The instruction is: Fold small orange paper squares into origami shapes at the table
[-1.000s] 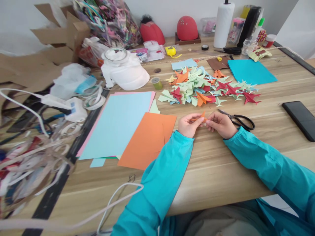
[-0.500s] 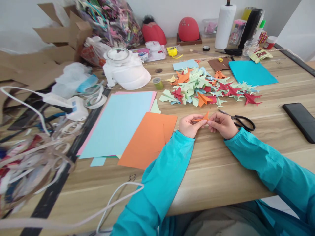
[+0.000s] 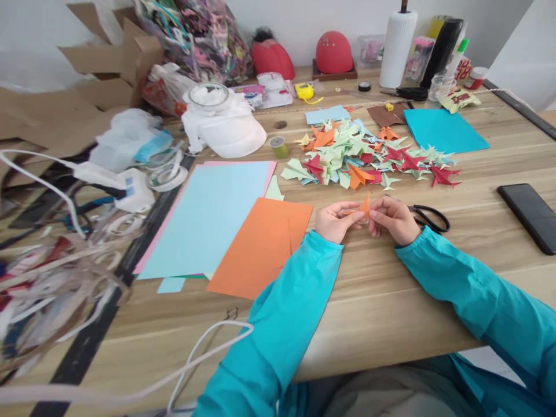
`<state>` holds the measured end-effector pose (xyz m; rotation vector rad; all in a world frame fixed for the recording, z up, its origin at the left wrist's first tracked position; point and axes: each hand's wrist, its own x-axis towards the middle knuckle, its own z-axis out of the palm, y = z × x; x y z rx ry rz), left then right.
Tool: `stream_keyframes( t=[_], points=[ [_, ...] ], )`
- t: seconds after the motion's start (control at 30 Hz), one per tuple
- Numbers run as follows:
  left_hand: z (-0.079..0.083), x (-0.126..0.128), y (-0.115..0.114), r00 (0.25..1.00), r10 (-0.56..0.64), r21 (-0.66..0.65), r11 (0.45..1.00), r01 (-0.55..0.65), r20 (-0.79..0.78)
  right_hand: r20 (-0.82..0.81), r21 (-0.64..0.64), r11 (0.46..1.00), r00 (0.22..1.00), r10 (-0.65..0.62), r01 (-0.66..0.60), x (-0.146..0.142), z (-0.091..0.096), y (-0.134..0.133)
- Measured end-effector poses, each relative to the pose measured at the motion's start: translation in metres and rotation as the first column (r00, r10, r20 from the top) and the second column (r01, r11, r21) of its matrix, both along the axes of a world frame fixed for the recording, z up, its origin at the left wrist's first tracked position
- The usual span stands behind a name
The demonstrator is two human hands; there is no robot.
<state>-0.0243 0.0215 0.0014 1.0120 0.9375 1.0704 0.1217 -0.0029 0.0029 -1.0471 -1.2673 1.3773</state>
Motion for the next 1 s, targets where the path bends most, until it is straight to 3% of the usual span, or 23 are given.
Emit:
stream_keyframes(
  t=[0.23, 0.83, 1.0],
  points=[
    [0.0011, 0.0006, -0.0020, 1.000, -0.013, -0.027, 1.000, 0.012, -0.027, -0.005, -0.002, 0.999, 0.999, 0.038, -0.038, -0.0013, 0.0001, 0.0007],
    [-0.0028, 0.0008, 0.0019, 0.997, -0.053, -0.076, 0.995, 0.056, 0.048, -0.034, -0.062, 0.996, 0.998, -0.060, 0.058, -0.0014, 0.0005, 0.0031],
    [-0.0008, -0.0005, 0.0019, 0.993, -0.015, -0.077, 0.997, 0.024, 0.120, -0.042, -0.050, 0.996, 0.997, -0.071, 0.069, -0.0012, -0.0003, 0.0032]
  ],
)
